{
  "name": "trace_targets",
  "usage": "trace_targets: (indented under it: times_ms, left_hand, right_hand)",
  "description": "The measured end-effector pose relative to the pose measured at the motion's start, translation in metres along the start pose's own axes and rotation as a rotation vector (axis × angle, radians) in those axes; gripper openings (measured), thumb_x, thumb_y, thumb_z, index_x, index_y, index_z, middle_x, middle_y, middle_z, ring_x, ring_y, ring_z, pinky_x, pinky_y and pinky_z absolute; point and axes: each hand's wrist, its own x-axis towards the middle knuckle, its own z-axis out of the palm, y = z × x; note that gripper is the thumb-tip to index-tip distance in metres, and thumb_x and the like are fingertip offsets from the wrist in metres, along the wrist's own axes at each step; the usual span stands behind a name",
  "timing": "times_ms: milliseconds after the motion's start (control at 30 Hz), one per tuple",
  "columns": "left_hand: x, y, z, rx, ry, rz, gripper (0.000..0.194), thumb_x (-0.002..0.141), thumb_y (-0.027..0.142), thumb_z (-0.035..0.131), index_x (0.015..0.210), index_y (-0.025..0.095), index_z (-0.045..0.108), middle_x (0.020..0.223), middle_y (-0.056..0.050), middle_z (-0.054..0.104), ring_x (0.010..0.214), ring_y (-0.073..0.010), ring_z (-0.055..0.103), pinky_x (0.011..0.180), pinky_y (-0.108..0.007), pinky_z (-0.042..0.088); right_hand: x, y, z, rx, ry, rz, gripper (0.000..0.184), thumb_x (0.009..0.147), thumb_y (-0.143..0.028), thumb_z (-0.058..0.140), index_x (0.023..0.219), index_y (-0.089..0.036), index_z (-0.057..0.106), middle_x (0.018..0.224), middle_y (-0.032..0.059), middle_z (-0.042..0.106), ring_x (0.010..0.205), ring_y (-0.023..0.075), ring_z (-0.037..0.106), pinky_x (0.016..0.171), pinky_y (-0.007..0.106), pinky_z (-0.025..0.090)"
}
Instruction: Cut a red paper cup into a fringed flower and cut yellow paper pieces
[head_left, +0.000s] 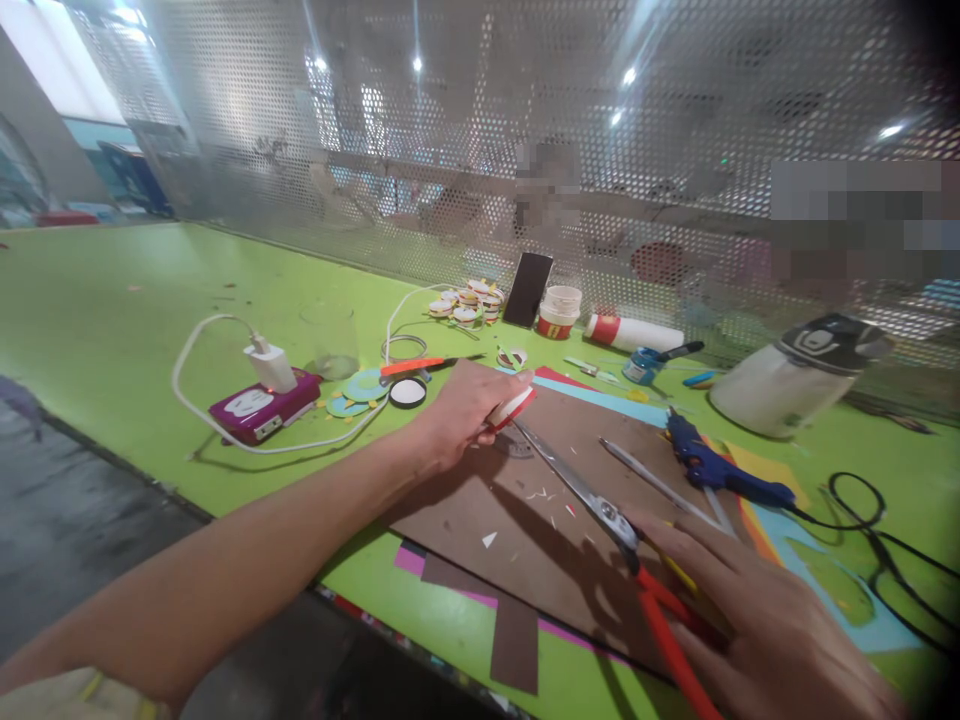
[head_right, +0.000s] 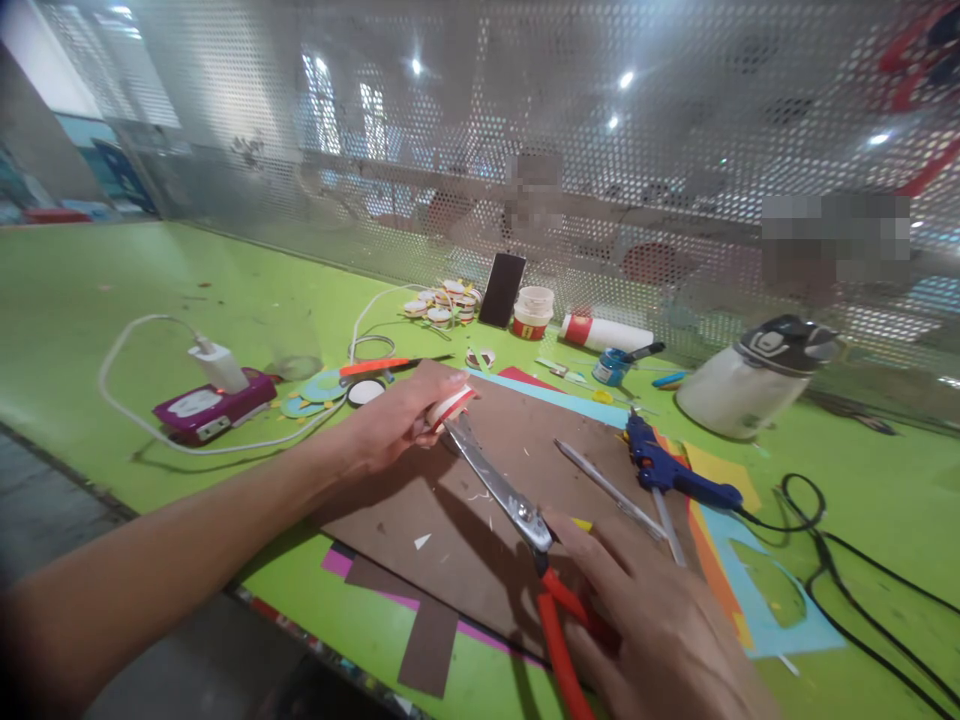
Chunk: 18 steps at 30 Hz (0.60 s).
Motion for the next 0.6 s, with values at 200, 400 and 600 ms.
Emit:
trace_targets:
  times_ms: [200,400,600]
  left_hand:
    - [0.0016,-0.0009,-0.0012,0.02,-0.027,-0.006,0.04,0.075,0.053,0.07,0.068,0.018,0.051,0.061,0.002,0.041,0.05,-0.0074,0.03,0.043,-0.023,0.02]
    - [0.0025,-0.0029,-0.0016,0.008,-0.037,-0.001,0.041,0.076,0.053,0.069,0.065,0.018,0.05,0.059,0.003,0.039,0.049,-0.0073,0.03,0.043,-0.023,0.02]
    - [0.0013,-0.0028,-0.0017,0.006,-0.023,-0.009,0.038,0.074,0.049,0.07,0.065,0.018,0.052,0.058,0.002,0.04,0.049,-0.0072,0.03,0.044,-0.023,0.02]
  right_hand:
    - [-0.0022,0.0008,0.0026,-0.019,0.024,0.006,0.029,0.095,-0.032,0.042,0.123,-0.028,0.051,0.112,0.0112,0.068,0.099,0.0286,0.07,0.064,0.035,0.061]
    - [-0.0022,0.0022,0.0043,-0.025,0.022,0.007,0.03,0.095,-0.033,0.042,0.123,-0.029,0.05,0.115,0.0114,0.068,0.101,0.0294,0.07,0.062,0.035,0.061]
    - [-0.0022,0.0005,0.0014,-0.021,0.015,-0.018,0.026,0.095,-0.033,0.043,0.119,-0.028,0.05,0.117,0.0129,0.069,0.1,0.0294,0.071,0.058,0.033,0.061]
